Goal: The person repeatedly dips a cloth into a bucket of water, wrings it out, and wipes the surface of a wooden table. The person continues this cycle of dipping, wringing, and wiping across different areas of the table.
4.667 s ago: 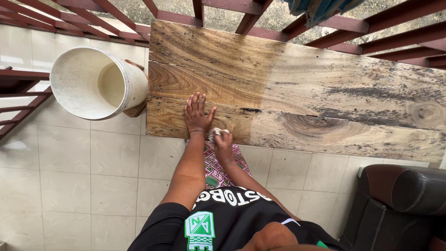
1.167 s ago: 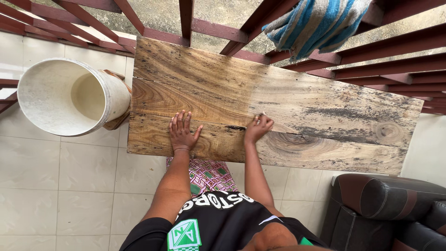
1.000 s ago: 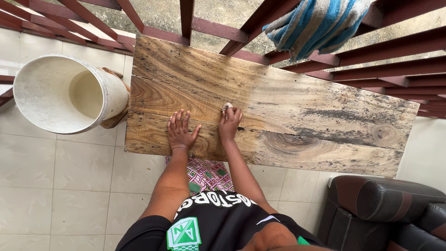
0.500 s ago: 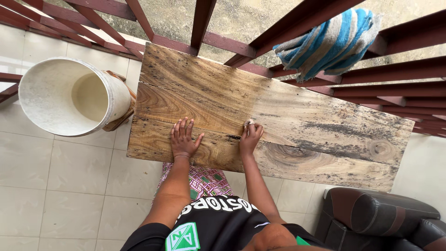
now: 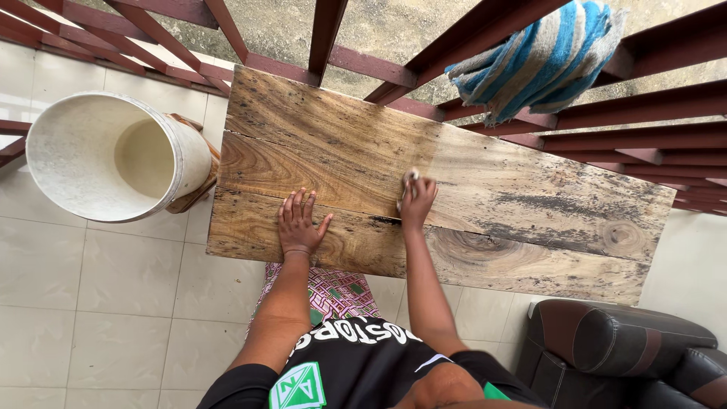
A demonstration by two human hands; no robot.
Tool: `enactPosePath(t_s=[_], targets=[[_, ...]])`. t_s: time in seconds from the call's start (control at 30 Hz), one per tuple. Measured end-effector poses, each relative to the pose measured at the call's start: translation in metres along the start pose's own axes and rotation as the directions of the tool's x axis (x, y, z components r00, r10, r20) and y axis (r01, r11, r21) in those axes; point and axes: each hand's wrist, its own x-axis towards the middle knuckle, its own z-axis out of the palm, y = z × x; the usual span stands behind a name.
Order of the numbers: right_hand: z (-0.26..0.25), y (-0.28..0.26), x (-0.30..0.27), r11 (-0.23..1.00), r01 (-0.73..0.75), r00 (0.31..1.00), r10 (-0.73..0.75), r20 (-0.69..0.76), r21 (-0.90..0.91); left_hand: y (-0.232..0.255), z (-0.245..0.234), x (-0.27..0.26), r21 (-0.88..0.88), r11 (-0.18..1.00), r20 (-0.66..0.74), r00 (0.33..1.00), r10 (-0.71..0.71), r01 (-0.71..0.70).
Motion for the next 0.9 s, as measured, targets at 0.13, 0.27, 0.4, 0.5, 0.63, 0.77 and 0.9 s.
enactPosePath(t_s=[0.13, 0.27, 0.4, 0.5, 0.63, 0.77, 0.9], targets=[[-0.022, 0.002, -0.063, 0.978, 0.111, 0.993, -0.115, -0.013, -0.176, 0.001, -0.001, -0.002, -0.037, 0.999, -0.029, 1.000, -0.010, 0.009], [-0.008, 0.003, -0.004, 0.969, 0.156, 0.984, -0.169, -0.056, -0.192, 0.002, -0.002, 0.001, -0.049, 0.999, -0.041, 0.999, -0.007, 0.005], [0.013, -0.007, 0.106, 0.979, 0.071, 0.973, -0.110, -0.205, -0.189, 0.001, 0.000, 0.001, -0.008, 1.000, -0.013, 1.000, -0.010, 0.010], [0.050, -0.043, 0.144, 0.943, -0.326, 0.880, 0.327, -0.345, 0.064, 0.001, 0.003, 0.001, -0.004, 1.000, 0.002, 1.000, -0.013, 0.013], [0.116, -0.100, 0.113, 0.995, -0.039, 0.979, 0.020, -0.204, -0.089, 0.004, 0.004, 0.001, -0.011, 1.000, 0.010, 1.000, -0.020, 0.020], [0.110, -0.075, 0.117, 0.966, 0.241, 0.969, -0.245, -0.029, -0.093, 0.002, 0.002, 0.003, 0.033, 0.999, 0.041, 0.999, -0.025, 0.024], [0.047, -0.008, 0.142, 0.971, 0.133, 0.973, -0.166, -0.163, -0.198, 0.002, 0.000, 0.000, -0.011, 1.000, -0.003, 1.000, -0.019, 0.019]])
